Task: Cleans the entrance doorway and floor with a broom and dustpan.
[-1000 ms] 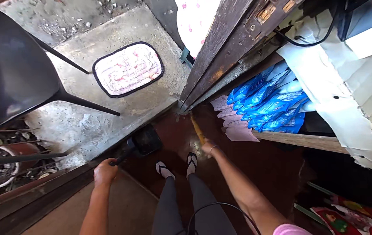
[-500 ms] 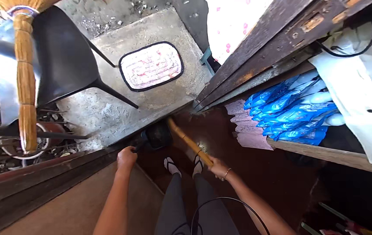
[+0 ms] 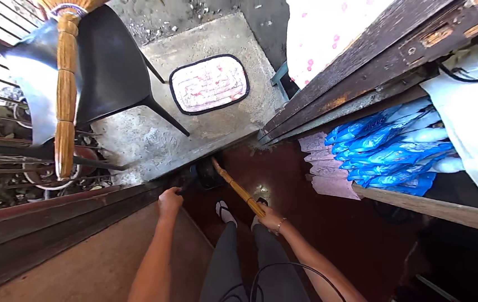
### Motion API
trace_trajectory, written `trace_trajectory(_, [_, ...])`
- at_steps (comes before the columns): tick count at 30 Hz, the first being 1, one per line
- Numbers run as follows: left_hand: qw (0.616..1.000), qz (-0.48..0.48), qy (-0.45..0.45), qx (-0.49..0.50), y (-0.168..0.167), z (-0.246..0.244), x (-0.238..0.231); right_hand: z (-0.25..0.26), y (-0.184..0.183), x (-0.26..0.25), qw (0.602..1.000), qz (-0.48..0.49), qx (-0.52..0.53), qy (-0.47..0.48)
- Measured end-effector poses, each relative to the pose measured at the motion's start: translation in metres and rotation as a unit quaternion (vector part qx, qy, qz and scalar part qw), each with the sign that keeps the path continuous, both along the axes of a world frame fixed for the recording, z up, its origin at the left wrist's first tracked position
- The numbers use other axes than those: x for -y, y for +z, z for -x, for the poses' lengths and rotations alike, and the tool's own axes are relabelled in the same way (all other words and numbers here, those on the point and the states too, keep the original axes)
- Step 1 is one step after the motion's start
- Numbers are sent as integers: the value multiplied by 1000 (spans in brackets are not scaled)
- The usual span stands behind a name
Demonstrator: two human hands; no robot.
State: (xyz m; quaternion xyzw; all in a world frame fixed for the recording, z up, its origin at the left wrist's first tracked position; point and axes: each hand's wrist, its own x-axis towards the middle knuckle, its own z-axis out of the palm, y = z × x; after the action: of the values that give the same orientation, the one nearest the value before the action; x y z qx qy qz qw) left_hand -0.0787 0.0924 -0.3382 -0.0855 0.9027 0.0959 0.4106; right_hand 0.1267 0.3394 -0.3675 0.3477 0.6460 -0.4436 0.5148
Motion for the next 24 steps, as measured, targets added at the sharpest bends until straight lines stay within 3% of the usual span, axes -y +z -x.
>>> trace_trajectory(4, [1000,-17,12,-18,10,-7,30,-47,33,-27,996,-65,46,-45])
trace_trajectory(8, [1000,-15,9,-19,19,-6,44,-61,8,-22,982,-105,90,-132])
trace_trajectory(11, [1000,-11,-5,-6,12,-4,39,-49,-20,22,980,-55,80,-172])
trace_trajectory(14, [1000,-7,-16,1,9,-1,34,-26,-30,80,988,5,55,-146])
trace_trajectory(17, [1000,-4,-19,9,7,2,33,-2,-29,105,992,51,45,-102])
trace_trajectory(21, [1000,-2,-11,9,5,4,41,-2,4,79,992,65,12,-110])
trace_trajectory(24, [1000,-4,-6,7,3,5,48,-10,28,36,995,5,-7,-103])
